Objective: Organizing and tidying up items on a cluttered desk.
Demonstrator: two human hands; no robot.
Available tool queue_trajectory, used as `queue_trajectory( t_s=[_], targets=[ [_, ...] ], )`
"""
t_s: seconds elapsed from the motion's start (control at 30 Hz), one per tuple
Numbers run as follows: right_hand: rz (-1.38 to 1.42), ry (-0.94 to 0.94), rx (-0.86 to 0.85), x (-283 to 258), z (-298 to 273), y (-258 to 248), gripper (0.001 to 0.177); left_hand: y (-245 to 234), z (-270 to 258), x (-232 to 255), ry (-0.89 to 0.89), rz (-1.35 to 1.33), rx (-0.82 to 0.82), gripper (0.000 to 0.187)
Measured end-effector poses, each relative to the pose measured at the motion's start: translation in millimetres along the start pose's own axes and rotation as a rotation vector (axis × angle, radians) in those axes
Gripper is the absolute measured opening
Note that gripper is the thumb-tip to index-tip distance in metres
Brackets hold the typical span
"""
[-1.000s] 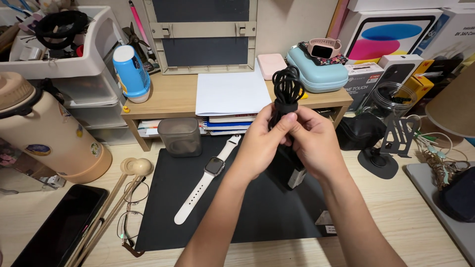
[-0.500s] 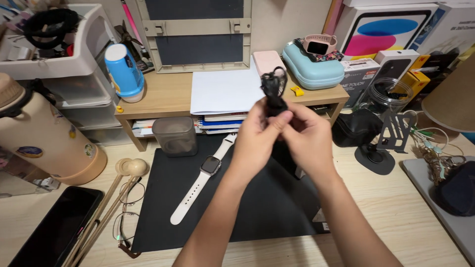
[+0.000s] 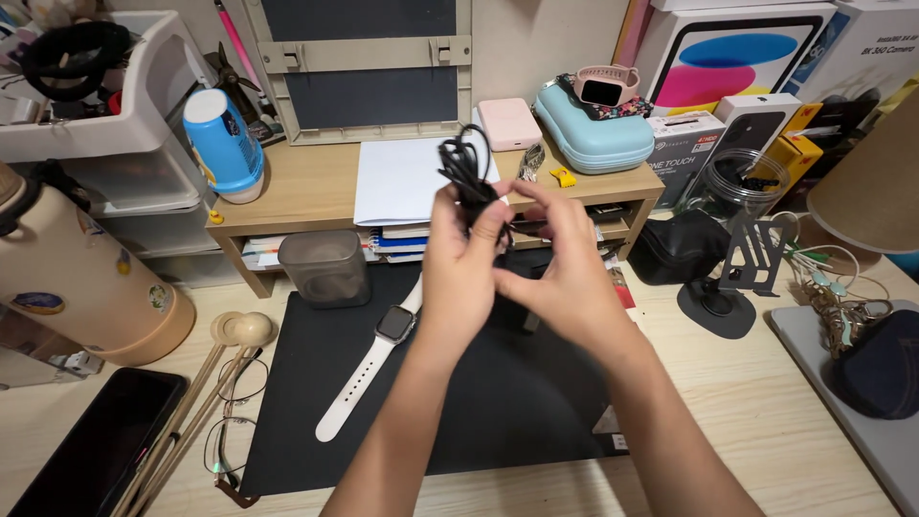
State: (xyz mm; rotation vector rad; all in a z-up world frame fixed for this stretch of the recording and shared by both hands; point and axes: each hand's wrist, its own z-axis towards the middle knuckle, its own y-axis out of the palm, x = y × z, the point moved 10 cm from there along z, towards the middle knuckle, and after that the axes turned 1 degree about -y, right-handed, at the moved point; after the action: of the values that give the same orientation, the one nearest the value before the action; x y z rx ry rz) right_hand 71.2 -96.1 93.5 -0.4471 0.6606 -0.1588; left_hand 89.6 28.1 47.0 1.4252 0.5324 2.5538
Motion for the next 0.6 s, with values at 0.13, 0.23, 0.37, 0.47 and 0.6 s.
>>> queue_trajectory(
  t_s=[0.13, 0.23, 0.37, 0.47, 0.6],
  targets=[
    [-0.123, 0.118, -0.073, 33.3, -3.3, 8.0, 0.11, -2.0, 2.4, 12.4, -0.013, -0.07, 0.022, 0.031],
    [-0.022, 0.165, -0.201, 48.9, -7.8, 30.7, 0.13, -1.9, 2.5, 8.0, -0.054, -0.127, 0.027, 0.033],
    [-0.014, 0.064, -0.162, 51.2, -10.0, 42.2, 0.14, -4.8, 2.1, 9.2, 0.014, -0.032, 0.035, 0.032],
    [-0.055, -0.081, -0.062, 39.3, -6.3, 31.9, 0.14, -10.7, 4.2, 20.0, 0.07, -0.01, 0.041, 0.031],
    [0.255, 0.353, -0.197, 77.9, -11.4, 43.9, 0.103, -18.7, 6.2, 28.8, 0.104, -0.108, 0.045, 0.03]
  ],
)
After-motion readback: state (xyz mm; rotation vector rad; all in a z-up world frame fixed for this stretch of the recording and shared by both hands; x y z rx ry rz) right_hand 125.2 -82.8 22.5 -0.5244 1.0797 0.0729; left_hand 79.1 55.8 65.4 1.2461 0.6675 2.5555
